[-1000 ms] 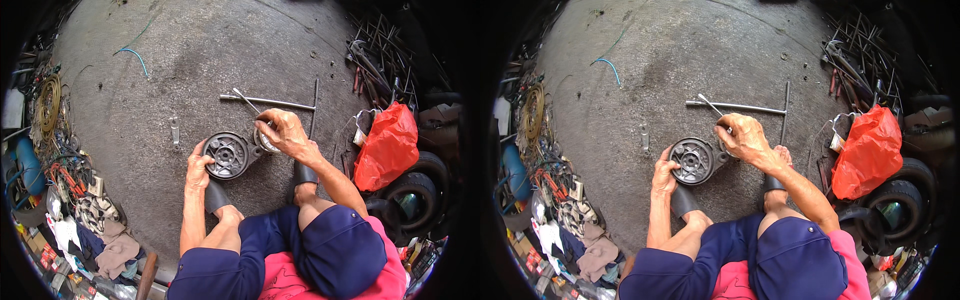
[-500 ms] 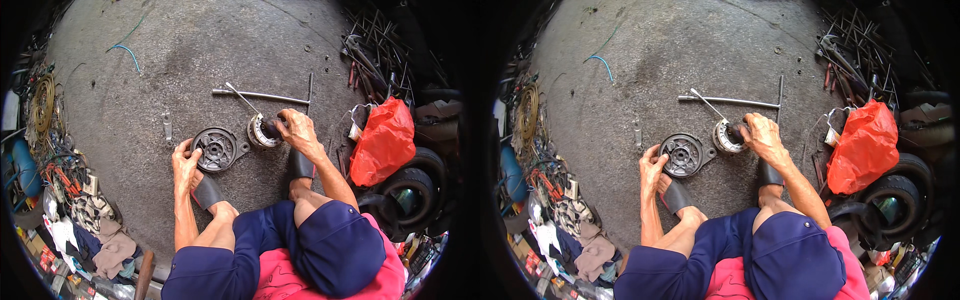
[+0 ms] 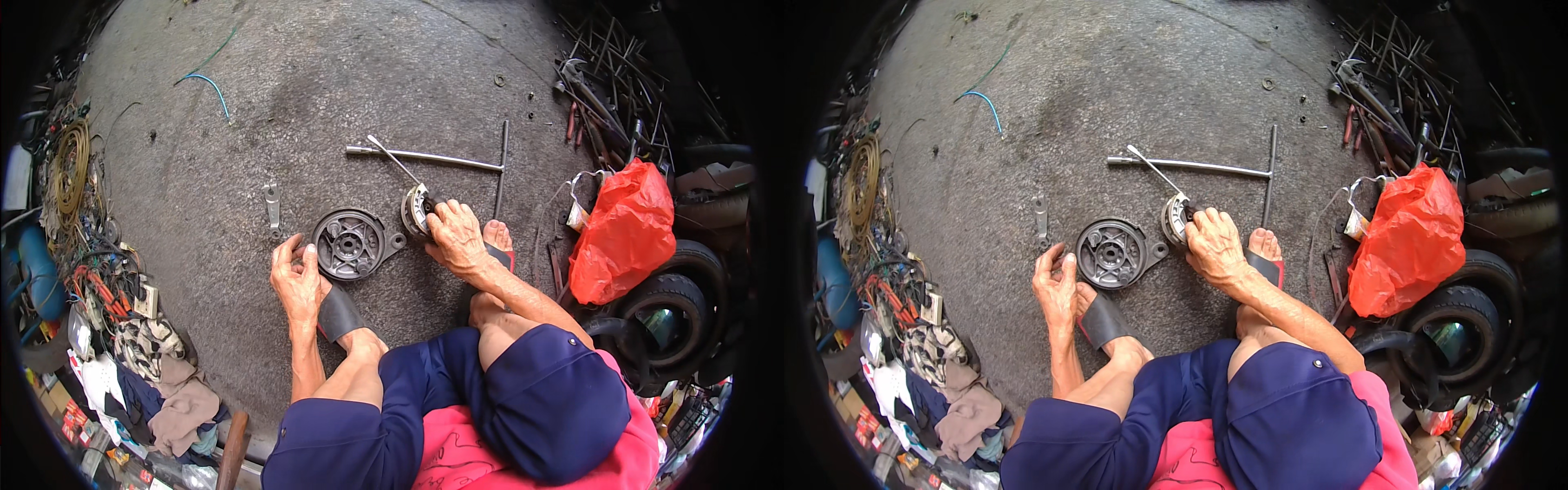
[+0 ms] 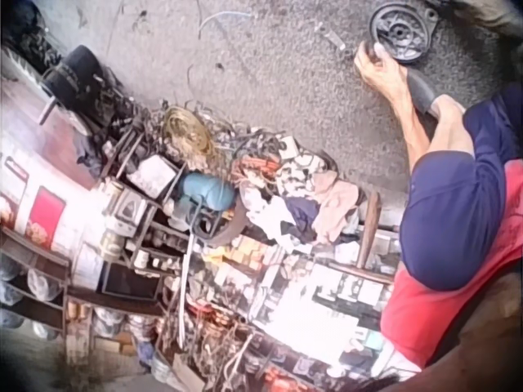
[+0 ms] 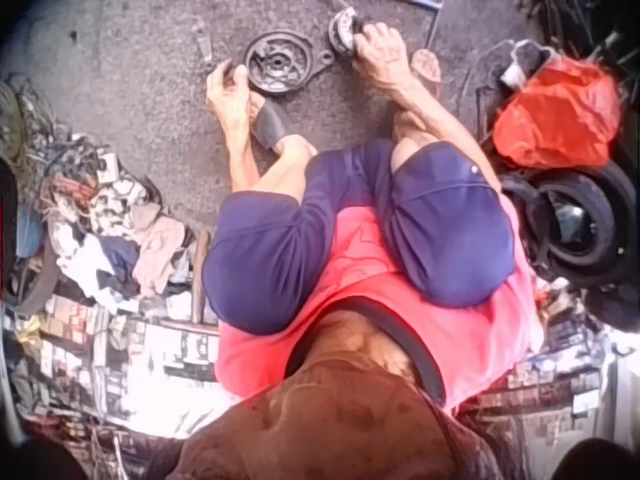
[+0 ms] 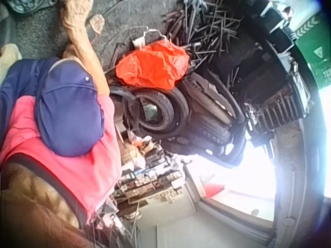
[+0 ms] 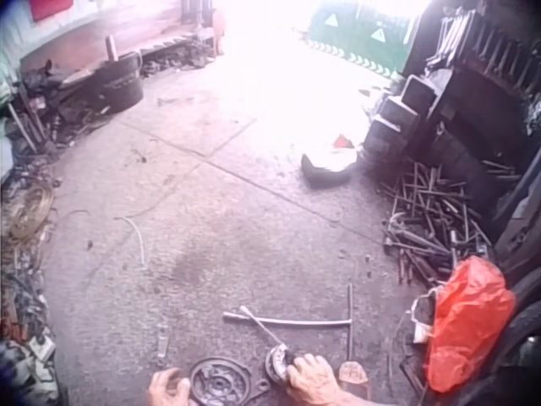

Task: The person sits on the floor and assembles a circular mechanical component, likely a clutch or brake assembly. They insert small metal pieces, align parts, and use a screwdriver and wrench to tighten screws and secure the assembly.

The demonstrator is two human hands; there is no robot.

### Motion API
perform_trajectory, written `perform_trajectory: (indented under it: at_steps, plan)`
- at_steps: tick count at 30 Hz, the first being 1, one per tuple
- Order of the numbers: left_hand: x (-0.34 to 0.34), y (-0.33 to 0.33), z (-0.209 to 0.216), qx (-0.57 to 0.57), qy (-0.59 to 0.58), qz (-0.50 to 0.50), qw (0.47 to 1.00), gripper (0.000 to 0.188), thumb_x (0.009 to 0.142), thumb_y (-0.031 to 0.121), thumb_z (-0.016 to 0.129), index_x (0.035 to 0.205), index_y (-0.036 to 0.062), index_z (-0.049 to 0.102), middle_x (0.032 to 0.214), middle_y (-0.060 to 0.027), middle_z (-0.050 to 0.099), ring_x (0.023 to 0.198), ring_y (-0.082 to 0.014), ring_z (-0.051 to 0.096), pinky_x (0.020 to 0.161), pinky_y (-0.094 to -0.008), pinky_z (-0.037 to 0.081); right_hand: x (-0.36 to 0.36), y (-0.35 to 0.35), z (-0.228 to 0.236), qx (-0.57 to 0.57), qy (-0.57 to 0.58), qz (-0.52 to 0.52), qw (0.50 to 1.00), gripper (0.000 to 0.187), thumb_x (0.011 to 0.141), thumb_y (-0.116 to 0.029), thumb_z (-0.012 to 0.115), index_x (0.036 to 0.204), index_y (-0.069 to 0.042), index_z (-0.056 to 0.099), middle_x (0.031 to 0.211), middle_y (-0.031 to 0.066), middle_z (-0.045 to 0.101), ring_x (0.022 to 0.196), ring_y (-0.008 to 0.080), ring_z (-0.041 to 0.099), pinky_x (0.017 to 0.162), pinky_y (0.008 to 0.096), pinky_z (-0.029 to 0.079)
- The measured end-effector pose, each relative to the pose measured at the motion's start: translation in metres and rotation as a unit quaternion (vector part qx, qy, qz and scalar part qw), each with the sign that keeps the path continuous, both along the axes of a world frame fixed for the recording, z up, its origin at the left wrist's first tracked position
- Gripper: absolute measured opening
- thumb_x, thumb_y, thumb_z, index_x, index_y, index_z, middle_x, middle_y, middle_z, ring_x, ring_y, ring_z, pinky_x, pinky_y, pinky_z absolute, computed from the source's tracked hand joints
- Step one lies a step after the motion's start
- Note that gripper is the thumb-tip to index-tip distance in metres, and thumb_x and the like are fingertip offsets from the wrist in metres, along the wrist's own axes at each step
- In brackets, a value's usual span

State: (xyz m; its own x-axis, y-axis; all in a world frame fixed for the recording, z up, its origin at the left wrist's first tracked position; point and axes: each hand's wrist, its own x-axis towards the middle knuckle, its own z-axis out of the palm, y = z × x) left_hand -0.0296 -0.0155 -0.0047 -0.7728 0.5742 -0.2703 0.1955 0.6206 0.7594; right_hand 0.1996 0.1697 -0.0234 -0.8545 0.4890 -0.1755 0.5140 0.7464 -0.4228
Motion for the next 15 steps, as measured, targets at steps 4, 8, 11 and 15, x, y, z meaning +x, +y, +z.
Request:
perform_trajectory:
  at_steps: [4,8,11,15]
  plan:
    - [0.015,0.013,0.020,0.068,-0.033,0.002,0.997,0.025,0.092,0.014,0.071,0.113,-0.0006,0.069,0.097,-0.0067,0.067,0.075,-0.0099,0.063,0.061,-0.0231,0.050,0.002,0.005,0.000,-0.087,0.017,-0.023,0.996,0.042,0.058,-0.018,0.085,0.091,-0.004,0.063,0.093,0.0112,0.055,0.093,0.0316,0.055,0.079,0.0435,0.045]
    - [0.031,0.024,0.030,0.054,-0.263,-0.025,0.963,0.032,0.093,0.017,0.071,0.118,-0.0020,0.066,0.096,-0.0072,0.071,0.079,-0.0100,0.066,0.066,-0.0228,0.051,-0.007,0.011,0.029,-0.331,0.011,-0.185,0.925,0.042,0.067,-0.030,0.079,0.092,0.002,0.070,0.083,0.0150,0.067,0.081,0.0307,0.066,0.077,0.0400,0.052]
    - [0.034,0.019,0.032,0.002,-0.346,-0.044,0.937,0.052,0.089,0.023,0.076,0.131,-0.0007,0.058,0.113,-0.0126,0.068,0.097,-0.0165,0.066,0.076,-0.0259,0.052,-0.023,0.024,0.069,-0.500,-0.025,-0.146,0.853,0.048,0.066,-0.035,0.081,0.092,0.004,0.070,0.074,0.0119,0.065,0.075,0.0202,0.065,0.070,0.0368,0.049]
    - [0.030,0.017,0.059,0.017,-0.193,-0.243,0.950,0.082,0.075,0.027,0.085,0.143,0.0042,0.048,0.143,-0.0138,0.051,0.124,-0.0271,0.054,0.091,-0.0345,0.050,-0.031,0.030,0.095,-0.416,-0.064,0.091,0.903,0.037,0.061,-0.022,0.073,0.086,0.004,0.065,0.069,0.0209,0.061,0.066,0.0335,0.061,0.062,0.0429,0.046]
